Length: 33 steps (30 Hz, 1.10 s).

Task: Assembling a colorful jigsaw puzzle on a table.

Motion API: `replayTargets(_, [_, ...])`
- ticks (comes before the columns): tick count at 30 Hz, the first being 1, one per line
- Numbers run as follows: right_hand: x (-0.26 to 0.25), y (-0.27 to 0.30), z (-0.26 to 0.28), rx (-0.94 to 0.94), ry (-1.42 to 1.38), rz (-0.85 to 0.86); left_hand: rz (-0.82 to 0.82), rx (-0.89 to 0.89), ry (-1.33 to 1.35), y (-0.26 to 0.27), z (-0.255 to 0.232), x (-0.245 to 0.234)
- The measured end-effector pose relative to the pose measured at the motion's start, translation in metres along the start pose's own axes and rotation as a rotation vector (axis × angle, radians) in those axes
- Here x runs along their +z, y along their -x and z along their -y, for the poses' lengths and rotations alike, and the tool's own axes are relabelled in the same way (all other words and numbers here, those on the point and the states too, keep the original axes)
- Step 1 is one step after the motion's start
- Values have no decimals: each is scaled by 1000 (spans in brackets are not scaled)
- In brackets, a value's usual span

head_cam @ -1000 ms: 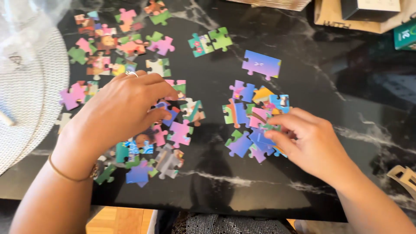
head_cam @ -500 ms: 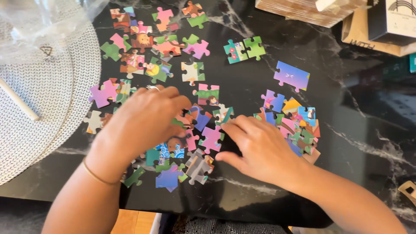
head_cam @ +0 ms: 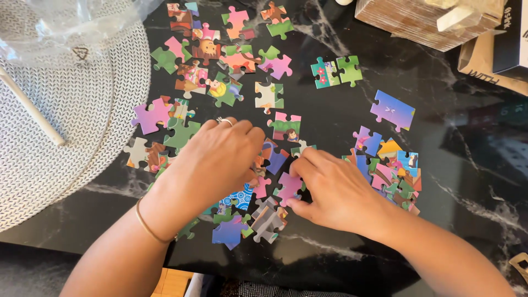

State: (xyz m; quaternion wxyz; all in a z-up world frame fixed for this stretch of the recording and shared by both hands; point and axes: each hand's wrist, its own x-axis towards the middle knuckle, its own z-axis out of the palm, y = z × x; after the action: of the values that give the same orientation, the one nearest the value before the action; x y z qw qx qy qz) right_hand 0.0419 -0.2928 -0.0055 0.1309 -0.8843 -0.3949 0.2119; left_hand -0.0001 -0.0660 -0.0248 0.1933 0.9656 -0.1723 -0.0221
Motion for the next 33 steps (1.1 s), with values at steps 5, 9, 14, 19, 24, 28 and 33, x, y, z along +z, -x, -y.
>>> replayTargets(5, [0,-1,-11,-30,-100,24,9,21,213,-1,2,-6])
replayTargets(9, [-17,-13,-2,132,-301,161,-57,18,241,5,6,-24])
replayTargets(14, [-21,-35,3,69,-407,60,-173,-198,201,18,24,-48])
replayTargets(19, [-17,-72,13,39,-440,5,-254,-396,47,28,39,-51])
replayTargets(24, [-15,-105,28,58,-490,30,-208,-443,12,29,45,-48])
replayTargets(28, [-3,-119,23,-231,-316,-136,-123,-509,-26,27,48,-44])
replayTargets(33, [-13,-114,28,-237,-74,-194,-210,-420,-225,21,44,-43])
